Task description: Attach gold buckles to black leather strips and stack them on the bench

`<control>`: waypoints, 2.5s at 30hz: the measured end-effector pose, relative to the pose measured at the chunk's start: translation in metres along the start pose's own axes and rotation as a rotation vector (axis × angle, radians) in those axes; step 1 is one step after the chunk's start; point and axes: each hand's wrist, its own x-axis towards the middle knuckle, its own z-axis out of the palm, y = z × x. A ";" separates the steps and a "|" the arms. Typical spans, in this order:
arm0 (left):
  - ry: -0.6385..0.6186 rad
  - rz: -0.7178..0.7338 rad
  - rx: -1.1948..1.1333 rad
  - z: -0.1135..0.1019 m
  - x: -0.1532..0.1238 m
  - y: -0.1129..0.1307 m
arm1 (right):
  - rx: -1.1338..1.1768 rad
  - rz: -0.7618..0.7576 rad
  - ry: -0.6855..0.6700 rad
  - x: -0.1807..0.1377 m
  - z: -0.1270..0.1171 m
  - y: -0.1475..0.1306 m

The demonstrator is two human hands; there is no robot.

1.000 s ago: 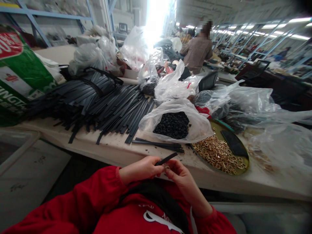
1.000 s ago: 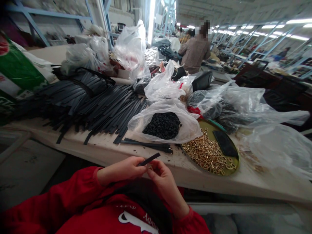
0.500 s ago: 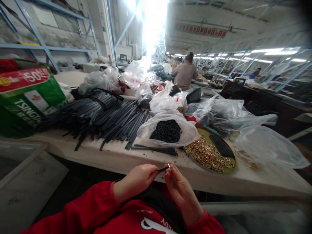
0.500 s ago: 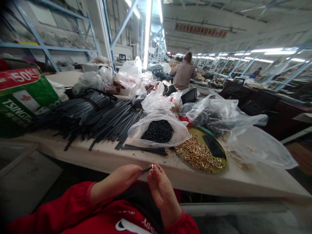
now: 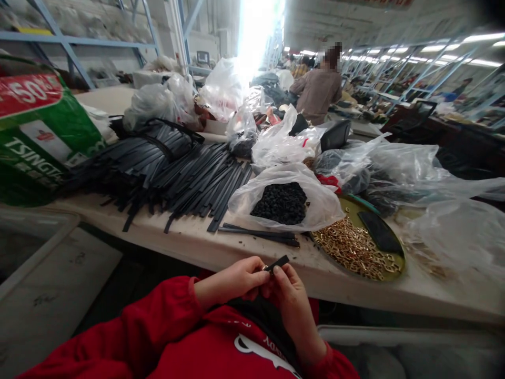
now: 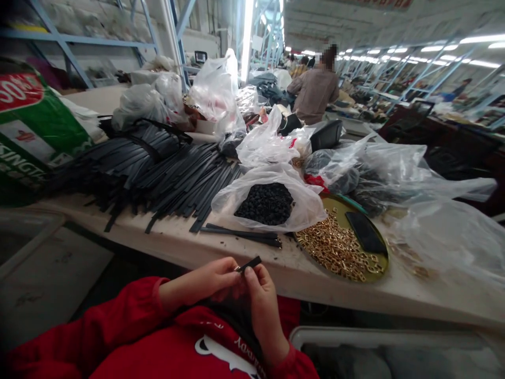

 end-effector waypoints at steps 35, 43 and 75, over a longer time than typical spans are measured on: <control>0.022 0.048 0.244 -0.041 0.024 0.012 | -0.568 -0.108 -0.065 0.037 -0.001 -0.027; 0.064 0.007 0.252 -0.050 0.039 0.013 | -0.632 -0.094 -0.105 0.057 0.001 -0.037; 0.286 0.137 0.265 -0.055 0.044 0.009 | -1.810 -0.288 0.007 0.195 -0.027 -0.078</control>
